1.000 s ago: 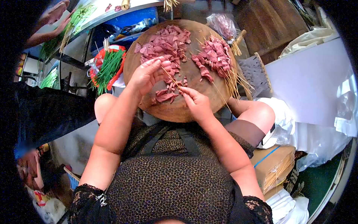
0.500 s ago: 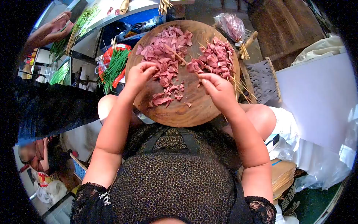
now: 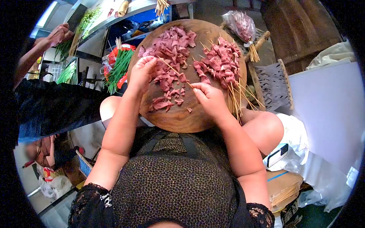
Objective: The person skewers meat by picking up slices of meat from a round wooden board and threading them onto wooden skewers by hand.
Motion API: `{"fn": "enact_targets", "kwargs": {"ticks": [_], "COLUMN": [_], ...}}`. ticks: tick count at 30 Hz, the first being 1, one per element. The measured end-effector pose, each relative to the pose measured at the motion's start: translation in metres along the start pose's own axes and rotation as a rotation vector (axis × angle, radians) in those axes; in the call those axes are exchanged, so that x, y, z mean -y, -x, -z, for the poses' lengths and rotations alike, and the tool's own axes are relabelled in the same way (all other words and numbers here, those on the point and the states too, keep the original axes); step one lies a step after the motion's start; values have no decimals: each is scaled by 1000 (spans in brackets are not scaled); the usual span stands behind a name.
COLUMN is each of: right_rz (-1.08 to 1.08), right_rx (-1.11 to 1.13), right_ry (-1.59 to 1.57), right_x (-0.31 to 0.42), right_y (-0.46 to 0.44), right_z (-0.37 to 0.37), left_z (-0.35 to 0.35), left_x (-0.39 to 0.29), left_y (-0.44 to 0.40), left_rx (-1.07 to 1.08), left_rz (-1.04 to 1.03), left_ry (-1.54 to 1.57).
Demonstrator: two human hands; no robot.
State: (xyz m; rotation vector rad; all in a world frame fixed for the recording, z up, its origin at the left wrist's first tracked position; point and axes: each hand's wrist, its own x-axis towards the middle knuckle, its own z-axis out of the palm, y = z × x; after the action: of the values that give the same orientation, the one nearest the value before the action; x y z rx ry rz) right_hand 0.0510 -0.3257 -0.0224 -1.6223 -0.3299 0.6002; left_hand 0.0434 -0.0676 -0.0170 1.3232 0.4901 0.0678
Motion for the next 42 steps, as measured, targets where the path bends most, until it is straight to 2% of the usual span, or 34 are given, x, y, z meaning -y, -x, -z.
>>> {"fn": "enact_targets", "kwargs": {"ticks": [6,15,20,23,31,36,40,42], "right_rz": [24,-6,95,84,97,67,3,-26], "right_rx": [2,-11,-61,-93,-95,-97,-80,-77], "right_ry": [64,79,167,199,141,-26,-34,-18], "right_x": [-7,-2,7,10,7,10,9,10], "right_y": [2,3,7,8,9,9,9,10], "right_z": [-7,-8,-8,-6,-7,-8,-6,-7], "left_z": [-2,0,0,-4,-12,-15,-22,-23], "left_x": [-8,-14,-19,-30,-30,-17,-3,-3], "left_y": [3,6,10,16,17,21,26,24], "left_rx": [-44,-32,30,85,165,310,262,222], "left_rz": [52,45,39,66,162,112,44,13], "left_ry": [261,259,293,329,195,335,589,615]}}
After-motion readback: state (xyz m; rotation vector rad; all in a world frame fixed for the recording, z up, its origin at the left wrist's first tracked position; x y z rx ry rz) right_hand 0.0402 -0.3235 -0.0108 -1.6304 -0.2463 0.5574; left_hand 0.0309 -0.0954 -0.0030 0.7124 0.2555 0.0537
